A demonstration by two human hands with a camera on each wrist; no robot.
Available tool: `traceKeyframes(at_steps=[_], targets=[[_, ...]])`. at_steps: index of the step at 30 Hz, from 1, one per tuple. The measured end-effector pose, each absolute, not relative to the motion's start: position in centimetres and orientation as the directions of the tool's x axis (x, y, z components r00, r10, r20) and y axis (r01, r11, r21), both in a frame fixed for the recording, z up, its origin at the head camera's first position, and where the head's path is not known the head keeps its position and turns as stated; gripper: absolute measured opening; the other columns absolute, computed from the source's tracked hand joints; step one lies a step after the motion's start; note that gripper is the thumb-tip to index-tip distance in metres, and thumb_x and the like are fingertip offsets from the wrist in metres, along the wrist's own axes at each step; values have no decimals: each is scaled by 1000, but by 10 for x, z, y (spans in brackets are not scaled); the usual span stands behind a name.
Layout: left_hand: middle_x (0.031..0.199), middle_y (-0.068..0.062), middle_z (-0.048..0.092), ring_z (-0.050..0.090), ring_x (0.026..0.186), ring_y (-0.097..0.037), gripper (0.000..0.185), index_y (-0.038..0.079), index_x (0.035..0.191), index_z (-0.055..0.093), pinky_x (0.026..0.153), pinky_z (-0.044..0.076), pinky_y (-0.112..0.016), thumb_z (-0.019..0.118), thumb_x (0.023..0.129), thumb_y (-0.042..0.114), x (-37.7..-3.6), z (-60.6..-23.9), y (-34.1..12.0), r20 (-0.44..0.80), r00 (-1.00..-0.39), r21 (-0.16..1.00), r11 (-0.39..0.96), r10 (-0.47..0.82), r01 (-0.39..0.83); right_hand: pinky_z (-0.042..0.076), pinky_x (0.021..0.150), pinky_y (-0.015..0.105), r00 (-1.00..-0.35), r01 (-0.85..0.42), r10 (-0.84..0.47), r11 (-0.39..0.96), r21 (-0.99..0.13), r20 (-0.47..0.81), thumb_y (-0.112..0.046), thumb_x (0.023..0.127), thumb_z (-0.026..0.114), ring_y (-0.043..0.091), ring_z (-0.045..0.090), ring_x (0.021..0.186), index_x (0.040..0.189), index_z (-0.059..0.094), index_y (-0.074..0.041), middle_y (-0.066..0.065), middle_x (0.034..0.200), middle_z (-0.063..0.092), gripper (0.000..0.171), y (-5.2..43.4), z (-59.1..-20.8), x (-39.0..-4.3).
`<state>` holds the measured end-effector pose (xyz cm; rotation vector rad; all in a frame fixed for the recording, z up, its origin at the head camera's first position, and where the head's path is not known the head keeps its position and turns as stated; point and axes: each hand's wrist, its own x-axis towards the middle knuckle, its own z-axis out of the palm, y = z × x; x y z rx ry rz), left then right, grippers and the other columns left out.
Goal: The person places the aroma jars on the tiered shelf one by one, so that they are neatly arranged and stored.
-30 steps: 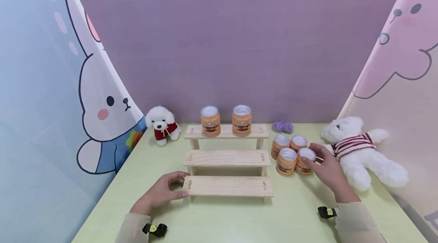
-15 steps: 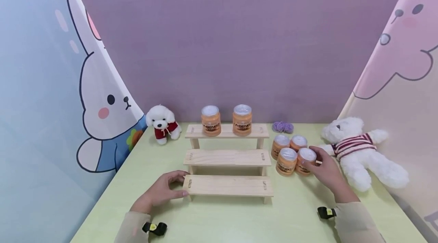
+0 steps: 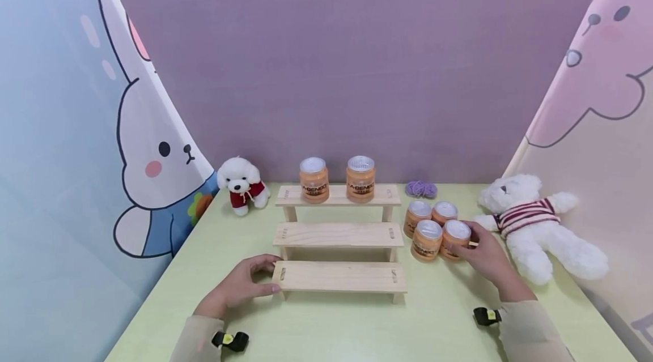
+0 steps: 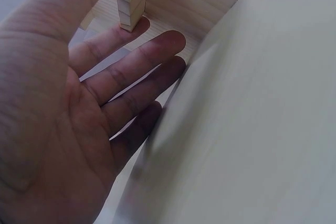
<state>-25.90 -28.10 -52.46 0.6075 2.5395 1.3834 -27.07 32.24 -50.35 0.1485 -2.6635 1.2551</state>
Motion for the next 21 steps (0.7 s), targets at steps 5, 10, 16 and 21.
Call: traceKeyframes(at_steps=[5, 10, 16, 21], targets=[[114, 5, 74, 65, 115, -21, 57, 14, 140, 63, 108, 42, -49, 85, 90, 32, -259, -525, -281, 35, -899, 835, 482, 436, 266, 53, 80, 27, -974, -181, -11, 641, -746, 227, -20, 93, 82, 46, 61, 117, 146, 47, 8, 35, 134, 60, 69, 323, -502, -270], [114, 6, 74, 65, 115, -21, 57, 15, 140, 63, 109, 41, -49, 85, 90, 32, -259, -525, -281, 36, -899, 836, 480, 437, 267, 53, 81, 26, -975, -177, -9, 636, -751, 223, -20, 93, 82, 45, 61, 118, 146, 48, 7, 34, 134, 60, 69, 322, -502, -270], [115, 6, 74, 65, 115, -21, 57, 15, 140, 63, 108, 42, -49, 85, 90, 32, -259, -525, -281, 40, -896, 835, 478, 441, 272, 53, 80, 26, -976, -175, -10, 634, -753, 218, -19, 93, 82, 45, 61, 117, 147, 47, 7, 34, 134, 60, 69, 322, -501, -269], [114, 6, 74, 65, 114, -20, 56, 15, 139, 63, 108, 42, -47, 85, 90, 32, -258, -524, -281, 43, -896, 837, 473, 442, 274, 53, 80, 25, -976, -173, -9, 629, -758, 215, -20, 94, 82, 45, 61, 118, 147, 47, 6, 34, 135, 59, 69, 322, -502, -269]])
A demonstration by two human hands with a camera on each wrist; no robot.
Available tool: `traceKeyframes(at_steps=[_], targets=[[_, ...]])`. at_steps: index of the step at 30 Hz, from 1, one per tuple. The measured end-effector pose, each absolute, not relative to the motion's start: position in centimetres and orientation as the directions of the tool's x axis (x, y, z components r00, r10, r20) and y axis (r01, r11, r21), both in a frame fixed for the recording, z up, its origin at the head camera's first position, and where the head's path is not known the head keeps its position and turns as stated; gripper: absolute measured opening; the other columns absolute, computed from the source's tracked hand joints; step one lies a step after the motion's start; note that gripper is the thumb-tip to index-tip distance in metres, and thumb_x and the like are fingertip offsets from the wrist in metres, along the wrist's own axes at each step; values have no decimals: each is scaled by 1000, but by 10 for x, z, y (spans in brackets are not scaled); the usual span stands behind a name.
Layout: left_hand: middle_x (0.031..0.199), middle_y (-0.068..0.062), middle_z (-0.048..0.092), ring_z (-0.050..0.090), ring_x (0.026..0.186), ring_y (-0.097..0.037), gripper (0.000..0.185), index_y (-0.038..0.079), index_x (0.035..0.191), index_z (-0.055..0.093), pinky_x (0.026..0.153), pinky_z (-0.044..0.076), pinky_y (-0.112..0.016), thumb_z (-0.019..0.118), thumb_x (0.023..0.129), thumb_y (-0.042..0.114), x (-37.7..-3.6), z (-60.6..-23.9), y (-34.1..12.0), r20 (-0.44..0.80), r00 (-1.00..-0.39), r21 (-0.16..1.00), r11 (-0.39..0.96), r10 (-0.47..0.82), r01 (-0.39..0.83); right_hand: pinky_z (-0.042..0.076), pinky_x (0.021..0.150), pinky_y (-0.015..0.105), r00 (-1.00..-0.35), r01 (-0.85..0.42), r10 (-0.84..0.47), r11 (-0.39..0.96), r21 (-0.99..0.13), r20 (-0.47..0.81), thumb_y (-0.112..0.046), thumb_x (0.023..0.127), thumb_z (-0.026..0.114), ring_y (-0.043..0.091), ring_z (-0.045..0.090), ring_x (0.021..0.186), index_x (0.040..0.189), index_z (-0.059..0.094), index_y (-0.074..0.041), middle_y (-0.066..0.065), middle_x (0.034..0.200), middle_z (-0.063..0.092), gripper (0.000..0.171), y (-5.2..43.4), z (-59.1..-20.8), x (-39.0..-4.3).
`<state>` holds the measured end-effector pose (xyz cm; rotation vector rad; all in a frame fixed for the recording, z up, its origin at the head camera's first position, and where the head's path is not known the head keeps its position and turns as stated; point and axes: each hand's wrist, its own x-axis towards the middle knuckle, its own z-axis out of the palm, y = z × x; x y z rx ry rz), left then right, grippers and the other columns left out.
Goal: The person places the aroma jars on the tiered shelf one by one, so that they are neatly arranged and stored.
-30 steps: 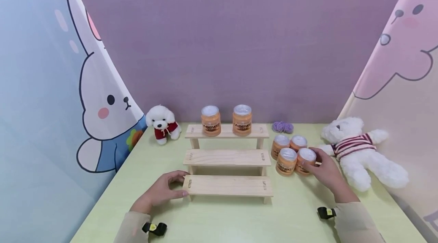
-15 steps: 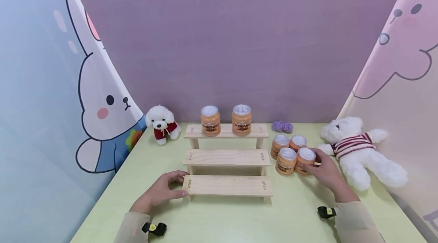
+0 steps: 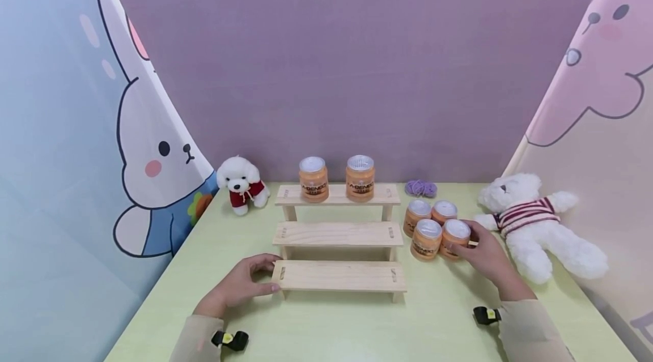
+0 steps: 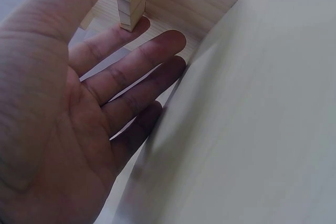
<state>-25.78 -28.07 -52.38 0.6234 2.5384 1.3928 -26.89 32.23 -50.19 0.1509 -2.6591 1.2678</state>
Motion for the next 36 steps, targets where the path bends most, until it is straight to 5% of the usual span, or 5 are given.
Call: traceKeyframes(at_steps=[11, 26, 36], targets=[[115, 6, 74, 65, 115, -20, 54, 16, 138, 64, 108, 41, -51, 85, 91, 32, -259, -525, -281, 33, -897, 834, 482, 442, 268, 52, 84, 42, -977, -158, -1, 672, -723, 213, -22, 91, 84, 45, 61, 117, 146, 49, 5, 34, 134, 60, 70, 323, -501, -269], [116, 6, 73, 65, 115, -20, 55, 15, 139, 63, 108, 42, -49, 85, 91, 32, -257, -521, -280, 32, -896, 839, 476, 443, 265, 52, 80, 28, -965, -181, 27, 644, -743, 259, -17, 90, 85, 43, 61, 116, 141, 50, 6, 32, 128, 62, 66, 322, -502, -268], [116, 5, 73, 65, 114, -20, 56, 17, 139, 63, 108, 42, -48, 86, 89, 33, -255, -522, -281, 31, -900, 837, 482, 434, 261, 49, 79, 28, -968, -131, 80, 642, -755, 237, -28, 89, 87, 40, 60, 117, 144, 51, 0, 29, 132, 62, 72, 323, -497, -265]])
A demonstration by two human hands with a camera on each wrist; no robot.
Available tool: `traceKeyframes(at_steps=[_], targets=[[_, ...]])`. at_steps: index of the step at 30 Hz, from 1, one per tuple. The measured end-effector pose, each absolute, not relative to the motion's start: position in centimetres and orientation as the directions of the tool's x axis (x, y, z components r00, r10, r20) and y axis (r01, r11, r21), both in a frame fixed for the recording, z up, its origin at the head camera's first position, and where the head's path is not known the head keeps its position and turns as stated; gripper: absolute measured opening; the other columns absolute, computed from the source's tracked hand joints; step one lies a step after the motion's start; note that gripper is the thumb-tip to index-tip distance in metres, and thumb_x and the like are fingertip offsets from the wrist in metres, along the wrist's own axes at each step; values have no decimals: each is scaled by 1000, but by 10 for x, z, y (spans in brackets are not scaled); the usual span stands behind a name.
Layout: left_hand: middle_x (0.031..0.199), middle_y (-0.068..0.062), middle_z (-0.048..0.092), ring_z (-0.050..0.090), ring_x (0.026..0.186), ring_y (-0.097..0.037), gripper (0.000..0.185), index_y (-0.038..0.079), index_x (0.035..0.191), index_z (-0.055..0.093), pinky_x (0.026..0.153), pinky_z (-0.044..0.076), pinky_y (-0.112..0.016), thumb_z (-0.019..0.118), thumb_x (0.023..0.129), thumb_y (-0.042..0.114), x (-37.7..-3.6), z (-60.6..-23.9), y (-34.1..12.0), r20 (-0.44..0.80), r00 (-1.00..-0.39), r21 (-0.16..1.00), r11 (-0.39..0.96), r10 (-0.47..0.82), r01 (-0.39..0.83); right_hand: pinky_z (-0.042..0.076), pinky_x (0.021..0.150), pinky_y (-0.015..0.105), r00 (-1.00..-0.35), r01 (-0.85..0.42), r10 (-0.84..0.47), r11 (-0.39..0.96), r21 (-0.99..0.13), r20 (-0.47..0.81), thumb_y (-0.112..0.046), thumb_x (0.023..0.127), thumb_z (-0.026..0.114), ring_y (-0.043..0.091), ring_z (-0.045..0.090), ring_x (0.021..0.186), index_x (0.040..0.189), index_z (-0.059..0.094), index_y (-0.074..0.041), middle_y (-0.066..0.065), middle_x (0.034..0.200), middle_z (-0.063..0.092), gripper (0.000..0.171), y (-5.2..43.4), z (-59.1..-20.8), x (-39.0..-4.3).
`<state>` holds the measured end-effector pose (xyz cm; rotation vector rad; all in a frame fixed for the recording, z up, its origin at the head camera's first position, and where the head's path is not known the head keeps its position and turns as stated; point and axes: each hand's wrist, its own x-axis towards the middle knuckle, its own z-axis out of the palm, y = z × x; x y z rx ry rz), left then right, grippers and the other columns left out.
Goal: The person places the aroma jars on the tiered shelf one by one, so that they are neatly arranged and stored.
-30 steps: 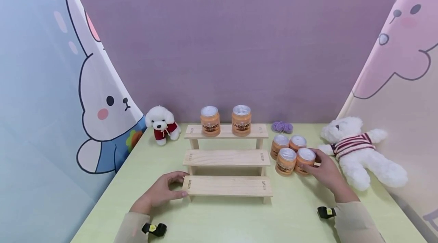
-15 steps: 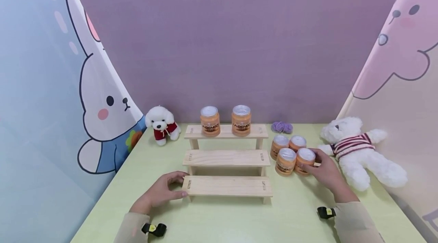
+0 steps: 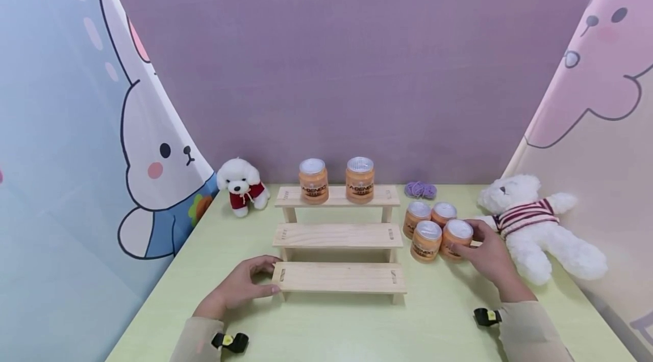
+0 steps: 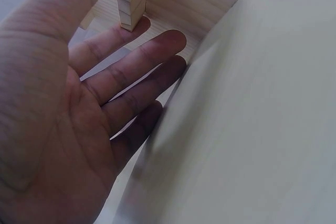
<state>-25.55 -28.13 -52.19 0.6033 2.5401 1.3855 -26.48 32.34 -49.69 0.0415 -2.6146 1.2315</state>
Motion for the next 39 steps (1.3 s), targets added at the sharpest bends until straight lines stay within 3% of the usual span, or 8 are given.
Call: traceKeyframes(at_steps=[10, 17, 22, 29, 39], targets=[[116, 5, 73, 65, 113, -20, 56, 17, 138, 64, 107, 42, -51, 86, 89, 32, -255, -522, -281, 36, -900, 832, 486, 434, 268, 46, 77, 10, -937, -162, 158, 597, -786, 312, -20, 88, 87, 36, 57, 117, 141, 53, 2, 28, 130, 61, 67, 322, -493, -262], [115, 4, 72, 65, 112, -22, 55, 18, 137, 65, 107, 42, -53, 87, 89, 32, -256, -523, -282, 28, -901, 842, 476, 432, 254, 48, 77, 11, -902, -189, 213, 588, -786, 376, -15, 87, 88, 10, 54, 104, 141, 54, 2, 24, 126, 63, 66, 324, -493, -264], [114, 3, 73, 65, 113, -23, 54, 18, 137, 65, 107, 41, -55, 86, 89, 31, -255, -521, -281, 28, -901, 848, 467, 434, 251, 45, 76, 8, -889, -175, 256, 577, -798, 380, -15, 87, 88, 9, 52, 104, 144, 52, 3, 26, 130, 60, 70, 322, -489, -263], [114, 4, 73, 65, 113, -22, 54, 18, 137, 65, 108, 40, -54, 86, 89, 31, -255, -521, -282, 35, -901, 837, 480, 433, 263, 46, 76, 7, -875, -192, 276, 555, -809, 397, -12, 86, 88, -4, 50, 96, 147, 51, 3, 25, 130, 60, 72, 318, -484, -261], [114, 4, 73, 64, 113, -23, 55, 17, 137, 65, 108, 39, -57, 87, 89, 32, -255, -521, -280, 26, -903, 840, 480, 429, 252, 48, 74, 8, -859, -206, 301, 537, -818, 414, -11, 86, 88, -6, 54, 93, 145, 52, 1, 24, 128, 62, 70, 317, -479, -259]])
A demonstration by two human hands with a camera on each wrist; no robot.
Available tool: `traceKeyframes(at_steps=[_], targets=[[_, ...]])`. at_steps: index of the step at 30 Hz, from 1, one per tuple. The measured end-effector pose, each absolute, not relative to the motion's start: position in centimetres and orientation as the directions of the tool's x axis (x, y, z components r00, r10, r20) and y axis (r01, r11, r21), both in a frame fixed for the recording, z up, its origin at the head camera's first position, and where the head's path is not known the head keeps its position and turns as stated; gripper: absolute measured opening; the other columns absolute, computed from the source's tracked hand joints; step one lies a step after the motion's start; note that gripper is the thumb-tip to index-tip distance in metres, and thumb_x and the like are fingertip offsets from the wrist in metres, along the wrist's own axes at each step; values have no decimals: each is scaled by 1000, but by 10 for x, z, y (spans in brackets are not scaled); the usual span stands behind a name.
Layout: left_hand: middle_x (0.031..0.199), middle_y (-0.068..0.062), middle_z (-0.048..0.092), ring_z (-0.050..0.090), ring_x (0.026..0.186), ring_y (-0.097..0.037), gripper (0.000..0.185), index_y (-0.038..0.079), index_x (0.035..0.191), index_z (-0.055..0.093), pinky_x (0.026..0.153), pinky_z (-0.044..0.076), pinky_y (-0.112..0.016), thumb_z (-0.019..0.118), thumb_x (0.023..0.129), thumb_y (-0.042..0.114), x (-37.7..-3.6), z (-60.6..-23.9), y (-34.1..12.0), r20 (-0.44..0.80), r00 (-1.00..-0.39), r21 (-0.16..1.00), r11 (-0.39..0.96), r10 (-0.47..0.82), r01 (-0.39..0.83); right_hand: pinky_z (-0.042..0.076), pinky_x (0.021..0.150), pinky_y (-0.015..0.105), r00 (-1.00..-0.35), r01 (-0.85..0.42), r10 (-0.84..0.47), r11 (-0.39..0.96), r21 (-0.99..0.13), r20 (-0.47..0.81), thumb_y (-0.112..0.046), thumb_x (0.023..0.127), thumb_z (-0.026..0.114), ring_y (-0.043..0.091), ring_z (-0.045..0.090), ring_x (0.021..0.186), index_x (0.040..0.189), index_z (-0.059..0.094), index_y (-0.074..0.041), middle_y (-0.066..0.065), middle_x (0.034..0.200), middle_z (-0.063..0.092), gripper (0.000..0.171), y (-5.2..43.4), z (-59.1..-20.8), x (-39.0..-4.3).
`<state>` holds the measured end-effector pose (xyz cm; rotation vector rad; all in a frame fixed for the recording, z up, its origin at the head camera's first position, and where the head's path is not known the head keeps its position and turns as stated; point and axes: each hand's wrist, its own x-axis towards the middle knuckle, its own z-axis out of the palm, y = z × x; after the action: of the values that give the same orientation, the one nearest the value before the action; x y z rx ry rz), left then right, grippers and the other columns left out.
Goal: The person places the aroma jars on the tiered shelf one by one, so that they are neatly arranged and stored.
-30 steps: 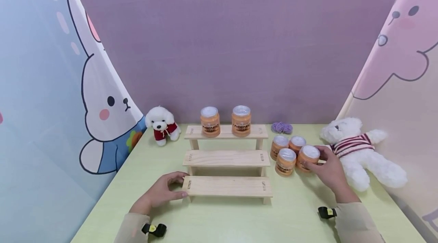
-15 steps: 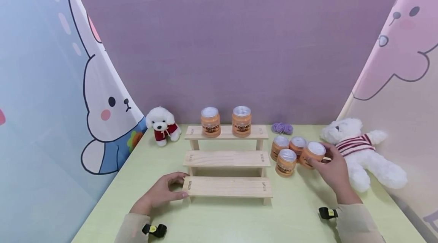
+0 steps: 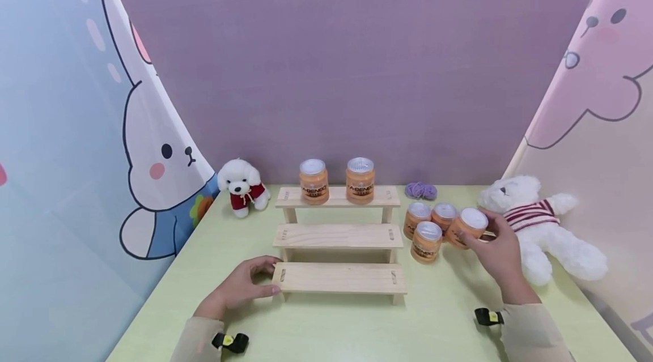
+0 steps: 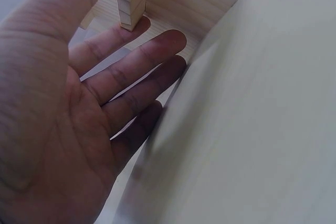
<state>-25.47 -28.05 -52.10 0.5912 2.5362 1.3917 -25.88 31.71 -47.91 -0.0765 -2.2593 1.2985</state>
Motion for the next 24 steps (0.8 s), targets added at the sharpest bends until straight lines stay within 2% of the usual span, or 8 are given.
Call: traceKeyframes(at_steps=[4, 16, 24], targets=[[114, 4, 73, 64, 113, -23, 54, 17, 136, 65, 108, 39, -56, 87, 89, 32, -255, -522, -280, 24, -903, 841, 480, 428, 250, 49, 72, 10, -850, -206, 319, 530, -823, 418, -13, 86, 88, -5, 56, 89, 145, 53, 0, 23, 128, 62, 70, 318, -473, -256], [115, 3, 73, 65, 114, -22, 55, 15, 137, 64, 109, 39, -56, 86, 89, 31, -257, -523, -281, 29, -900, 839, 480, 434, 258, 47, 81, 9, -802, -261, 376, 479, -838, 464, -7, 83, 89, -3, 57, 103, 142, 56, 1, 10, 128, 65, 68, 304, -445, -247], [116, 3, 72, 65, 113, -21, 57, 16, 137, 64, 108, 42, -53, 88, 88, 32, -255, -522, -281, 8, -907, 846, 480, 421, 231, 50, 80, 10, -773, -363, 333, 467, -806, 541, -1, 78, 91, -1, 61, 101, 136, 62, 2, -8, 117, 66, 65, 290, -430, -242]])
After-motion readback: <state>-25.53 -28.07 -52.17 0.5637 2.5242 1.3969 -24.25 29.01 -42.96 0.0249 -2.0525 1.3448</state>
